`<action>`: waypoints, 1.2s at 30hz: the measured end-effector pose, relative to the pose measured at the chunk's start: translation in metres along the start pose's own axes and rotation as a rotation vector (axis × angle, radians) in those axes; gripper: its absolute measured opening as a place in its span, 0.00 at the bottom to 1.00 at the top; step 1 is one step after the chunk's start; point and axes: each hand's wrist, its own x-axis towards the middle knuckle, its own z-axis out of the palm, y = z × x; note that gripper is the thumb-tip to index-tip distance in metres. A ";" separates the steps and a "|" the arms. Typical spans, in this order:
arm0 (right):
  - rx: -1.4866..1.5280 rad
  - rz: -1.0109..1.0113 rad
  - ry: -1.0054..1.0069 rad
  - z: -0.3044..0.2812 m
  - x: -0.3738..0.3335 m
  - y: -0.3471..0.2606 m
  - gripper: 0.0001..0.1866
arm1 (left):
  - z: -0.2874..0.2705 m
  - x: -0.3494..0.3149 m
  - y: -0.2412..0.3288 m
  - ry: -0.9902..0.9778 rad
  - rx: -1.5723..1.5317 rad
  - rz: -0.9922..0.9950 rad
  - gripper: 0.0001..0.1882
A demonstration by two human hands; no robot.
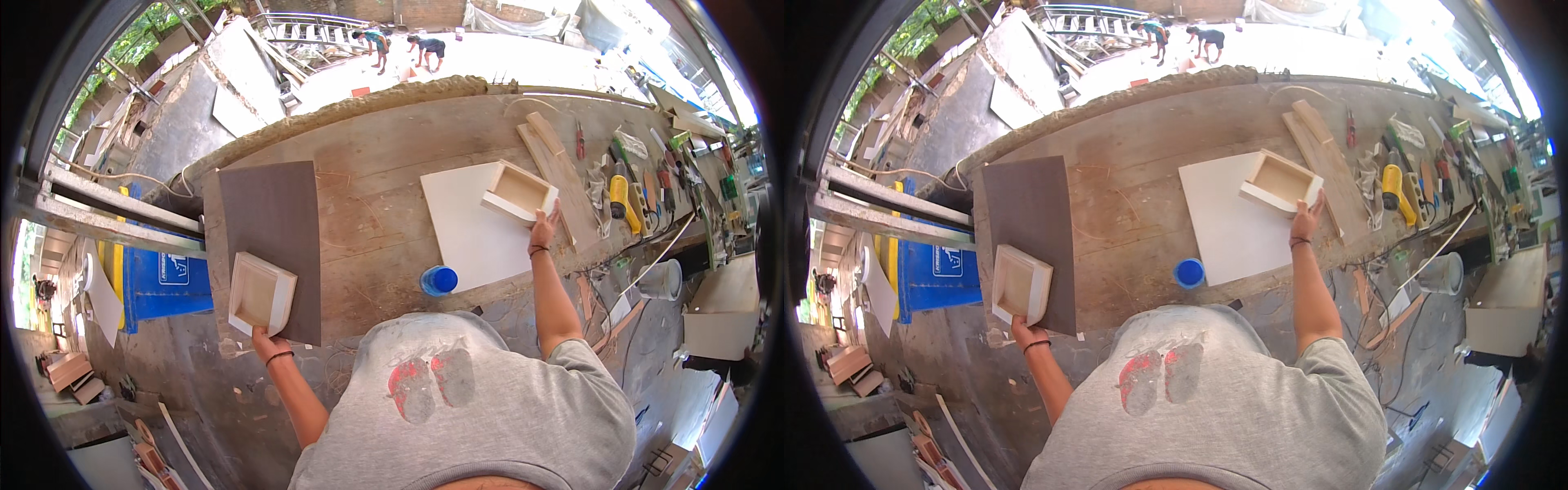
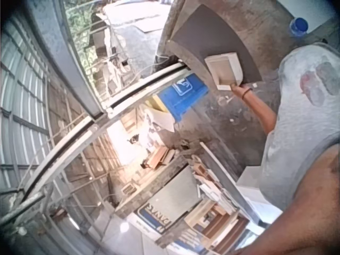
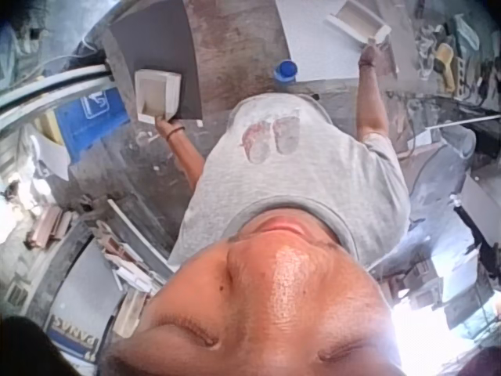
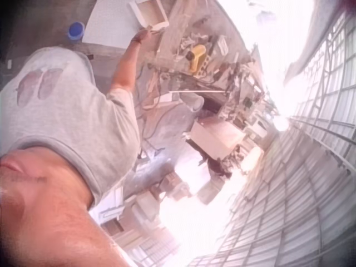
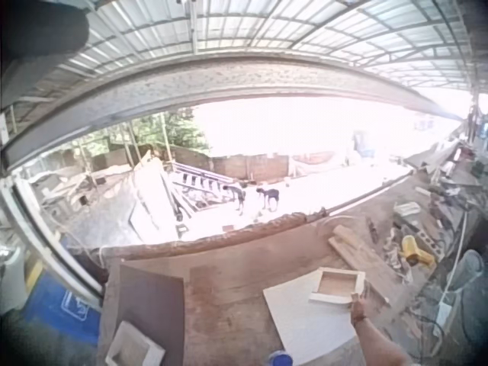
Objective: The person unrolls a flexible wood strip, carries two wooden frames and a board across a workshop, and then uses a piece of cardboard to spread a brown liquid onto a wooden structure.
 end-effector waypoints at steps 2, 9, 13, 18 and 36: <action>0.032 -0.019 -0.049 0.025 -0.001 -0.008 0.34 | 0.004 0.002 0.000 0.001 0.010 -0.003 0.16; 0.148 0.013 -0.215 0.080 0.015 -0.022 0.34 | -0.006 -0.005 0.003 -0.008 0.018 0.073 0.15; 0.225 0.058 -0.370 0.106 0.015 -0.020 0.34 | -0.013 -0.007 0.000 0.010 -0.007 0.041 0.16; 0.192 0.005 -0.547 0.148 0.002 -0.019 0.34 | -0.020 -0.009 0.005 0.018 -0.032 0.022 0.17; 0.319 0.486 0.093 0.109 0.058 -0.041 0.33 | 0.022 0.004 -0.025 -0.140 0.029 -0.036 0.20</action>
